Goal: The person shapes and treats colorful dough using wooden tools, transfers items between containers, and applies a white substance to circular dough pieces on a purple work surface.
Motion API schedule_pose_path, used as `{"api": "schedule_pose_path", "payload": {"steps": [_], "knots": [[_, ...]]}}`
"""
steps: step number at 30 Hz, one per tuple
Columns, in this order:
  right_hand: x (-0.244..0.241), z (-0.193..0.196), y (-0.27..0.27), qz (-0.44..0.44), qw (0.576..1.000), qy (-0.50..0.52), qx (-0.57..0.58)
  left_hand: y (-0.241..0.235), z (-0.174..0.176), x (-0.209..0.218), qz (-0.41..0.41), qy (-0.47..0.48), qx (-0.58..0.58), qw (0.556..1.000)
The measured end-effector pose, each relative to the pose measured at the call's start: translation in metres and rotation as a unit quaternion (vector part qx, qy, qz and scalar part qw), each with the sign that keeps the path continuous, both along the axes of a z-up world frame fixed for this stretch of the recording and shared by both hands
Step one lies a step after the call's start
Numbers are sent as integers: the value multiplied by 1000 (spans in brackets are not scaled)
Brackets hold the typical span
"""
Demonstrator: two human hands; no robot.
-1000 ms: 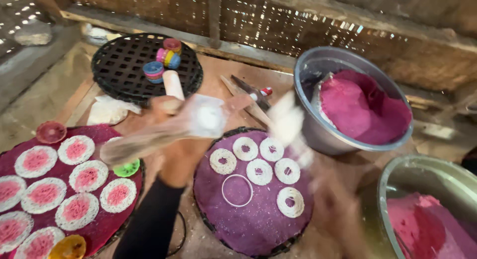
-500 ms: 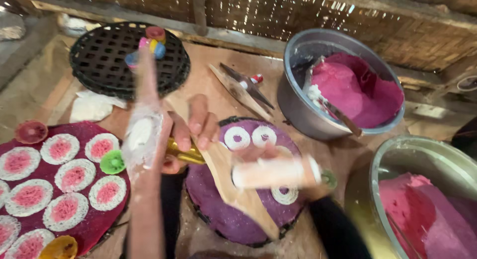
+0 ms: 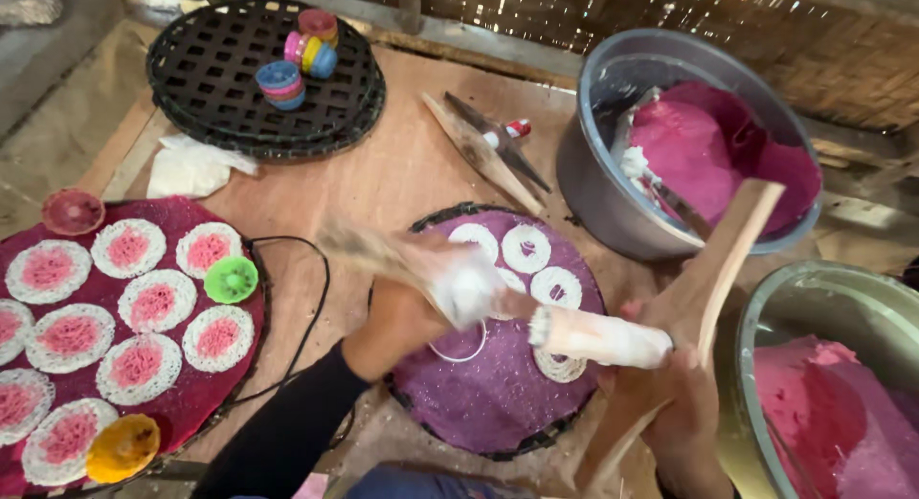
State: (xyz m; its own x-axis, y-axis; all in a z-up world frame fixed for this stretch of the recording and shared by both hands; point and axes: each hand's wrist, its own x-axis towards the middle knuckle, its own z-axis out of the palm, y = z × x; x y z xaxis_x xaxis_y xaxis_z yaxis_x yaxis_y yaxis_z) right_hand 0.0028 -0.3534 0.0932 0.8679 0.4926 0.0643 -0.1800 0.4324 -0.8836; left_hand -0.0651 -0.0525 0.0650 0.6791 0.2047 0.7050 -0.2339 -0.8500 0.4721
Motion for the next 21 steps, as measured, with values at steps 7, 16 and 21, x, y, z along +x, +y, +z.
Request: {"api": "schedule_pose_path", "payload": {"steps": [7, 16, 21], "knots": [[-13, 11, 2, -27, 897, -415, -152, -14, 33, -38, -113, 88, 17, 990], [-39, 36, -2, 23, 862, -424, -276, -27, 35, -52, -186, 212, 70, 957], [-51, 12, 2, 42, 902, -374, -213, -44, 22, -55, -192, 221, -7, 956]]}}
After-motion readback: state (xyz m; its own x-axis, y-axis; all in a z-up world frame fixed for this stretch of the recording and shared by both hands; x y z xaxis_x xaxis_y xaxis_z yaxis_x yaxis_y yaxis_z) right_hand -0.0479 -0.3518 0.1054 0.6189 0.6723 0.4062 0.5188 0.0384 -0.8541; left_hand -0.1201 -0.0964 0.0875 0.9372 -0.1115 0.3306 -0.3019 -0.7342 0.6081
